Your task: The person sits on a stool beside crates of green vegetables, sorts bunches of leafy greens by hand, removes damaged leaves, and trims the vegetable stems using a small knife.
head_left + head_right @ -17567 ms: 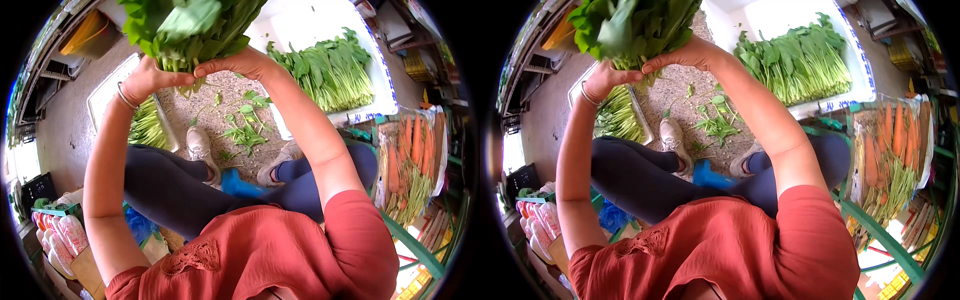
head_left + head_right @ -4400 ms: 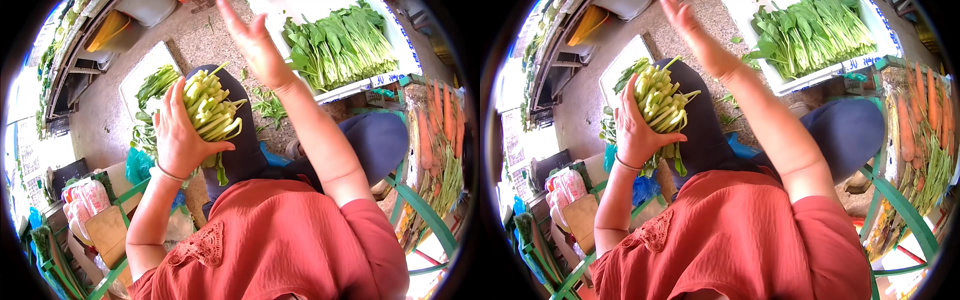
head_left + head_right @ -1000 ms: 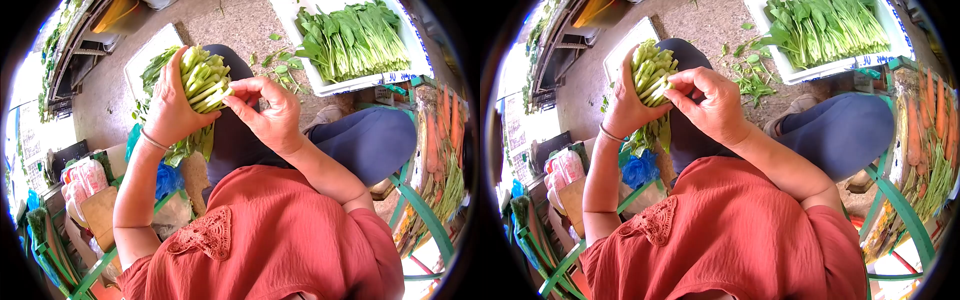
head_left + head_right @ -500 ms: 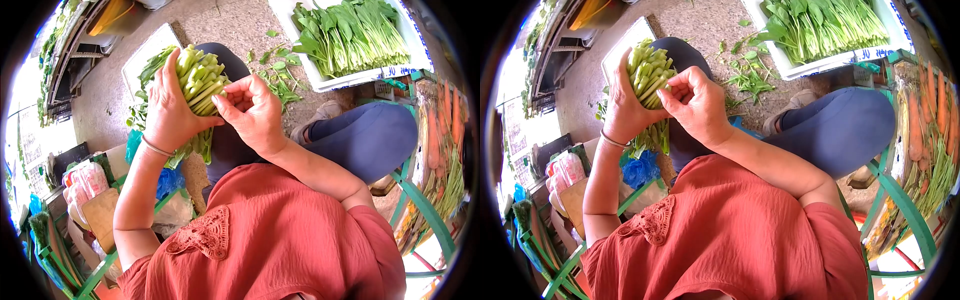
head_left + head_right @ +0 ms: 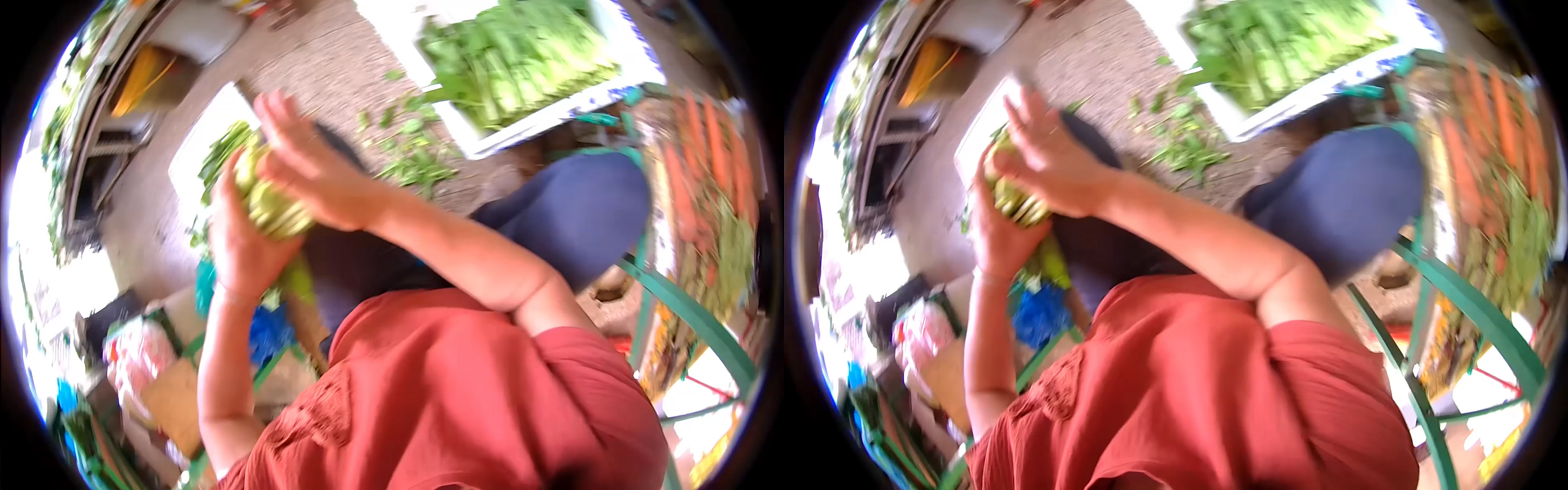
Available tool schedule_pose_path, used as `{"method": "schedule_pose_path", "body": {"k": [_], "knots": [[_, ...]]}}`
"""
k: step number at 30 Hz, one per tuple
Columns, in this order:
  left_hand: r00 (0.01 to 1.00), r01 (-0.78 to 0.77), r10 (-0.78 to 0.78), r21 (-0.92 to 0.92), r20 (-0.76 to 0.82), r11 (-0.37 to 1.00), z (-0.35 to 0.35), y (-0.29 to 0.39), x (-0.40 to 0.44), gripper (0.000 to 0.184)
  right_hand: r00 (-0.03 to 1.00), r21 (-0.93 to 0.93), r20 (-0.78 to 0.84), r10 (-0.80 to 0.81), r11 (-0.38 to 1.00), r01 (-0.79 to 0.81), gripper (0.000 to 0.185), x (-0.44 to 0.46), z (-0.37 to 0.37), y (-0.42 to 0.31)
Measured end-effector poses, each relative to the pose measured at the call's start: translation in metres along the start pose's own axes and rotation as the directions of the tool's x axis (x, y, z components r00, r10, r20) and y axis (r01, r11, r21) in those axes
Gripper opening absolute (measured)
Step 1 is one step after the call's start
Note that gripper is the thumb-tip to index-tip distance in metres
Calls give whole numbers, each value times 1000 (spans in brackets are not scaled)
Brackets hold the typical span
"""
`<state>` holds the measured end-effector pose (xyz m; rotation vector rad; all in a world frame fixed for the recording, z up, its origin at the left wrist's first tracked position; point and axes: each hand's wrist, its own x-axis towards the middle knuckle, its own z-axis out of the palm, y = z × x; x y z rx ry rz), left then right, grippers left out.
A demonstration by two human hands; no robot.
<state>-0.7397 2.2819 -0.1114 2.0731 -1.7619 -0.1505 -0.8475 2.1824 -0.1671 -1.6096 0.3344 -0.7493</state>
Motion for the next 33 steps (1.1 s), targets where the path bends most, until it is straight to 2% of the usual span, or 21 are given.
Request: {"method": "schedule_pose_path", "body": {"k": [1,3,5,7,8,9,10,11,12,13,14,15,16,18,20,23,27,29,30,31,33], "knots": [[999,31,-29,-62,31,998,-2,-3,0,91,1000,-137,3,18,990,-18,91,-5,-3,0],[991,110,-101,-101,90,989,-6,4,3,92,996,-255,-76,-47,967,26,93,-19,-23,-10],[1000,9,-8,-33,23,999,-2,-4,1,93,996,-501,-66,-56,865,16,88,-34,-63,-29],[999,11,-7,-101,41,995,-3,-5,1,94,998,-667,-40,41,743,-57,49,-52,-118,-58],[999,25,-19,-117,46,993,-3,-5,2,93,971,-722,-125,205,652,-231,38,-61,-144,-73],[998,42,-36,-125,51,991,-4,-6,2,92,899,-746,-257,355,519,-418,37,-65,-167,-87],[994,89,-76,-183,76,979,-3,-6,3,91,847,-831,-357,394,279,-481,35,-70,-189,-93],[987,145,-127,-222,96,964,-4,-6,3,90,922,-957,-259,288,49,-285,29,-84,-216,-83],[987,150,-131,-230,95,962,-5,-4,5,88,836,-943,-332,438,-122,-310,25,-87,-230,-78],[995,85,-74,-176,71,981,-5,-9,4,88,900,-953,-268,344,-231,-196,26,-111,-253,-50],[998,39,-26,-211,64,977,-4,-13,5,89,815,-954,-282,506,-240,-181,32,-112,-257,-48],[995,60,-43,-188,93,980,-6,-15,5,92,780,-946,-313,542,-250,-206,32,-114,-256,-38],[997,-11,21,-133,73,991,-7,-20,5,94,710,-925,-369,599,-308,-221,22,-109,-253,-32],[997,4,10,-182,75,983,-7,-23,3,97,705,-945,-297,644,-307,-117,13,-112,-255,-23],[996,42,-20,-238,92,970,-8,-27,0,98,740,-945,-291,607,-303,-123,9,-117,-259,-11],[998,38,-16,-328,68,944,-11,-30,-2,95,768,-926,-299,567,-368,-89,14,-114,-261,-17],[997,65,-44,-401,60,914,-8,-43,-8,94,794,-904,-401,456,-340,-260,19,-98,-251,-52],[995,93,-76,-383,60,919,-9,-42,-10,94,923,-947,-314,224,2,-323,23,-85,-208,-82],[993,114,-92,-396,75,911,-10,-43,-10,94,938,-909,-307,160,242,-339,25,-81,-185,-85],[993,119,-98,-395,71,911,-11,-41,-10,94,945,-824,-312,94,468,-319,27,-78,-162,-85],[993,115,-101,-394,57,912,-15,-36,-11,94,947,-602,-301,113,747,-281,29,-77,-116,-73]]}}
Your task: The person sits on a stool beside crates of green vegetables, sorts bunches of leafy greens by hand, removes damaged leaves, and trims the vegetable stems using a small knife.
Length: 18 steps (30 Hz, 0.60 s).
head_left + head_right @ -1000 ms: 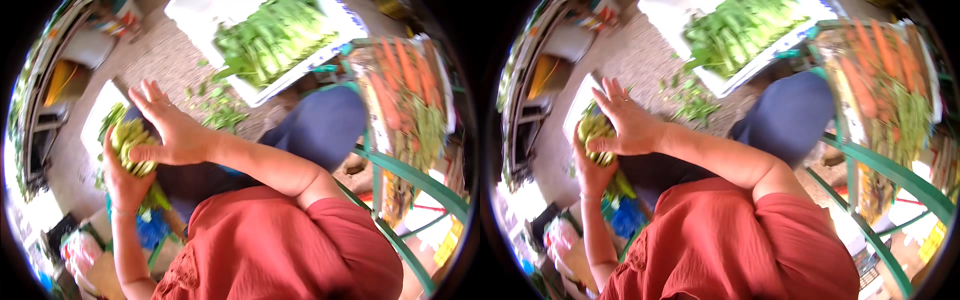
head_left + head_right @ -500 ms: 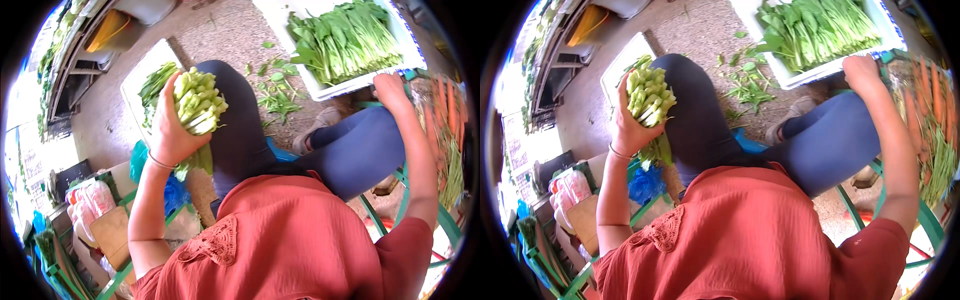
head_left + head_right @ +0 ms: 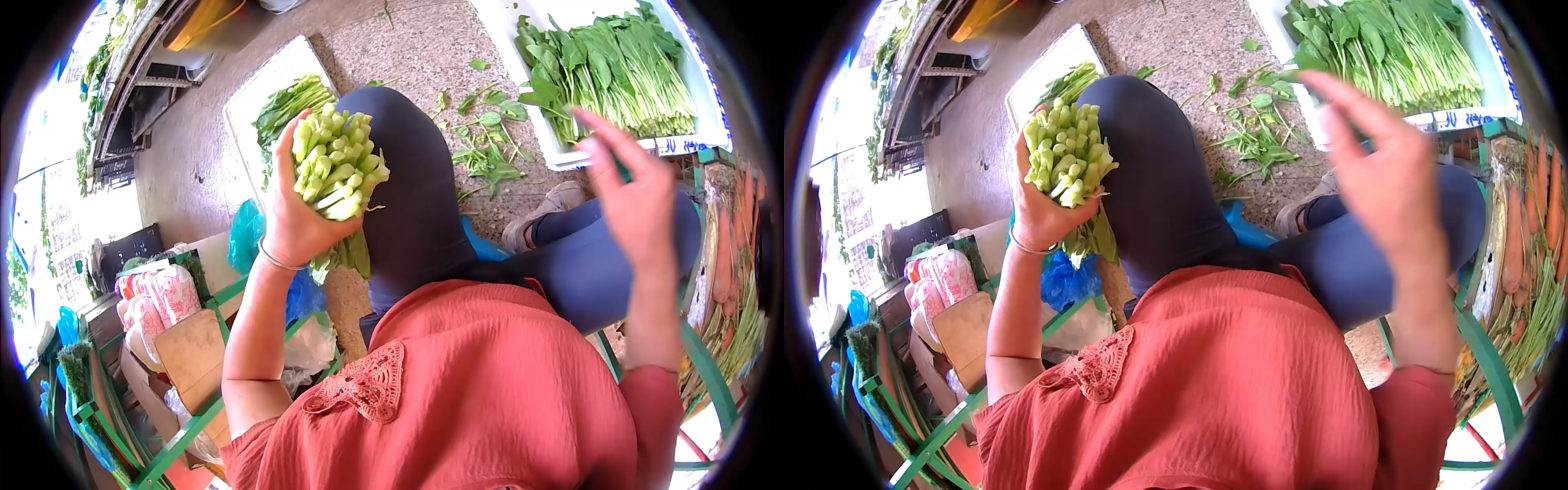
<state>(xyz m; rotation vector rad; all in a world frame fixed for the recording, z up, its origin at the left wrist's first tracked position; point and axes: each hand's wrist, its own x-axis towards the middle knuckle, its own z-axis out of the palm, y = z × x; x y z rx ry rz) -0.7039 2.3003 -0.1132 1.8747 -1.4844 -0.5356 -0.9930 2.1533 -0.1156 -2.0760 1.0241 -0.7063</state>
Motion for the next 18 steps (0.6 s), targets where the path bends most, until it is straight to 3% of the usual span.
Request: {"method": "schedule_pose_path", "body": {"k": [2,4,8,9,10,16,18], "knots": [[1000,10,-10,6,-21,1000,-1,1,-5,94,990,367,107,96,921,-129,29,-12,40,-21],[999,25,-25,16,-37,1000,-3,0,-10,94,957,711,265,121,645,-279,31,-17,73,-41],[999,5,-7,-36,-51,999,-5,-11,-19,95,966,689,57,-253,710,145,37,-15,125,-56],[999,-19,17,-40,-36,999,-6,-13,-20,96,918,642,226,-326,758,111,47,-13,122,-56],[999,-13,11,-42,-41,999,-5,-14,-20,96,932,678,143,-332,719,152,51,-14,131,-61],[995,58,-69,-159,-66,986,-5,-8,-19,101,941,717,127,-314,685,132,50,-10,146,-69],[997,12,-16,-60,-74,998,-5,-7,-16,100,919,713,187,-347,691,115,44,-7,144,-66]]}}
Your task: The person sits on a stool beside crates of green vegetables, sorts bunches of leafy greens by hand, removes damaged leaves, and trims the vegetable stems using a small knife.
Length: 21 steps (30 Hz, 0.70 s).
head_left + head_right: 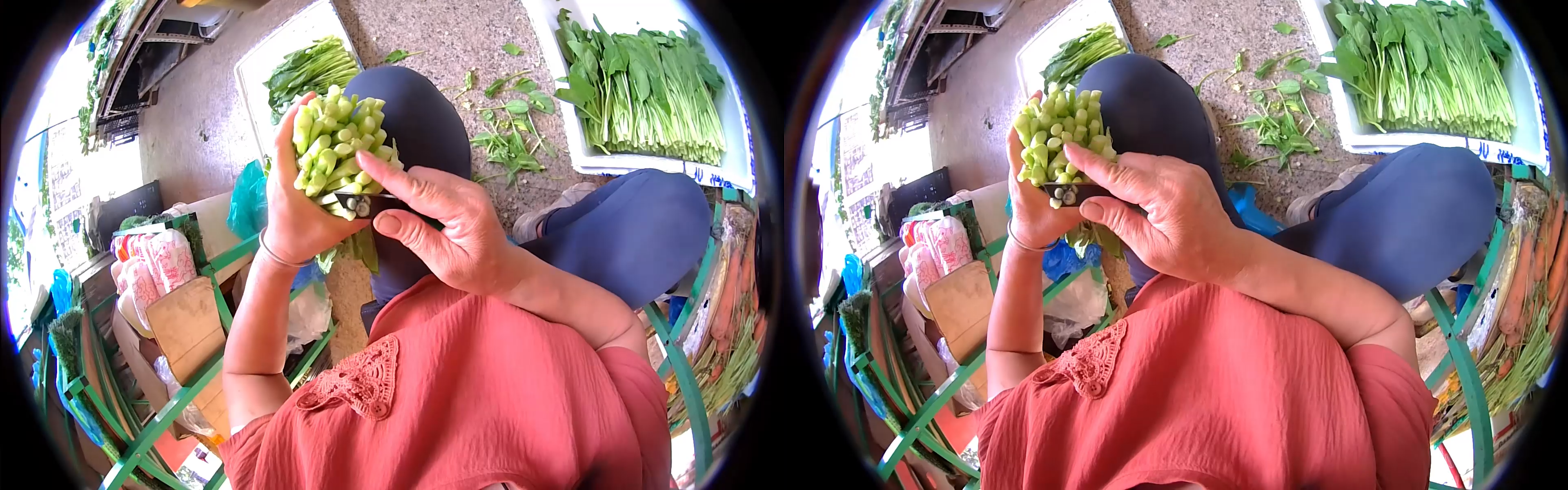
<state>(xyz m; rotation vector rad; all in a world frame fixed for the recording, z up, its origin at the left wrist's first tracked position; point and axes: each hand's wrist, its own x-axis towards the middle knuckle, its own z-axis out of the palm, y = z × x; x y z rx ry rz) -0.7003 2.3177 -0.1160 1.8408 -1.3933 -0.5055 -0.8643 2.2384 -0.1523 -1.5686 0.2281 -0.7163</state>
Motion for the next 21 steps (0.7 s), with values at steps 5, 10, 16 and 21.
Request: {"method": "schedule_pose_path", "body": {"k": [5,10,16,21], "knots": [[1000,17,-17,-14,21,1000,5,-1,5,96,924,-132,-373,84,981,-142,37,-8,-10,35],[995,-90,80,199,55,976,5,-10,10,97,944,185,-217,247,960,-209,64,-20,-14,23],[993,-70,58,116,104,991,9,-6,17,98,979,80,-179,97,993,-84,54,-8,-11,21],[996,15,-19,43,89,999,10,-6,18,100,962,69,-273,-9,997,29,40,-2,-6,31]]}}
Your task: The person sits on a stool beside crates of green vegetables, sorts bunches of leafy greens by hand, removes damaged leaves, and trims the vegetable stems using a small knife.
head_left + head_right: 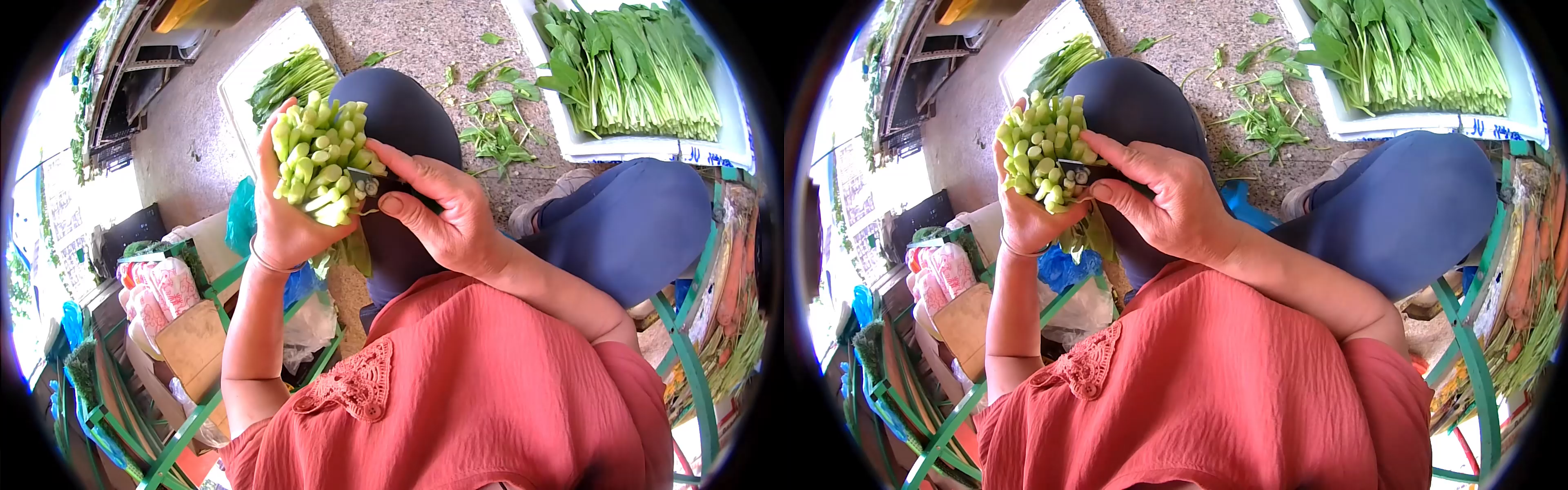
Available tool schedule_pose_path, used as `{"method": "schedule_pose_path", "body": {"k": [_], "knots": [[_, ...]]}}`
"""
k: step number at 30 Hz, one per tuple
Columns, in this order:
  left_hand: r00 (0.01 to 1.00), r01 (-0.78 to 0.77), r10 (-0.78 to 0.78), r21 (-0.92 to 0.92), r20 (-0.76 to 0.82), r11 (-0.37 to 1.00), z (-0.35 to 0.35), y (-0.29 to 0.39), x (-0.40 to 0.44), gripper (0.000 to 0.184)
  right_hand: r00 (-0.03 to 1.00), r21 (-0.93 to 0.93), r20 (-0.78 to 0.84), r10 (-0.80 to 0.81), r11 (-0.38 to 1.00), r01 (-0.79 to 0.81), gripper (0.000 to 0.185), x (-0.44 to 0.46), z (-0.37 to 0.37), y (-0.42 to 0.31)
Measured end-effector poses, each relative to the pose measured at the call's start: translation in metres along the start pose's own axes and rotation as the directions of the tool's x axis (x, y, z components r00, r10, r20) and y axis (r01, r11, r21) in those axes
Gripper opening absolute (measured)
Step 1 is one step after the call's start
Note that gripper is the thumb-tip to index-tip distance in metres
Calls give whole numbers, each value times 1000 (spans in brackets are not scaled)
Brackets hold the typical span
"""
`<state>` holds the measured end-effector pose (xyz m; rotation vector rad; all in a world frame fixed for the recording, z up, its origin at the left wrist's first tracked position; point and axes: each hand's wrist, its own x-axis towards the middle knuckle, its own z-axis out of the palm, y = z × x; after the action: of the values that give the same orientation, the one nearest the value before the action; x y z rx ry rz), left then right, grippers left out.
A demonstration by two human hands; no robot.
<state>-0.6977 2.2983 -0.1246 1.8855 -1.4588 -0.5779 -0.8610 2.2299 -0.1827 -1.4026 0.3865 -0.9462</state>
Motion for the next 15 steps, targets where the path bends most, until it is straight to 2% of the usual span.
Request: {"method": "schedule_pose_path", "body": {"k": [2,4,5,7,9,10,13,15], "knots": [[1000,12,-12,-2,-9,1000,0,0,-1,100,1000,8,18,12,1000,-12,37,2,-6,2],[1000,22,-22,-6,-15,1000,1,1,0,100,986,-42,73,150,988,-147,35,3,-17,10],[1000,13,-13,2,-9,1000,1,0,0,100,986,-43,73,148,989,-145,35,4,-19,11],[1000,8,-8,10,-1,1000,1,1,0,101,964,134,-106,245,964,-230,34,5,-20,13],[1000,2,-2,42,-3,999,0,1,1,101,976,139,-90,199,973,-186,40,8,-21,9],[1000,1,-1,40,0,999,0,1,2,101,982,62,4,187,980,-187,44,11,-22,-1],[1000,-7,5,81,21,997,0,2,3,102,969,-61,151,194,981,-186,57,19,-27,-8],[999,23,-25,46,29,999,0,1,3,102,956,-77,177,234,972,-224,55,22,-27,-8]]}}
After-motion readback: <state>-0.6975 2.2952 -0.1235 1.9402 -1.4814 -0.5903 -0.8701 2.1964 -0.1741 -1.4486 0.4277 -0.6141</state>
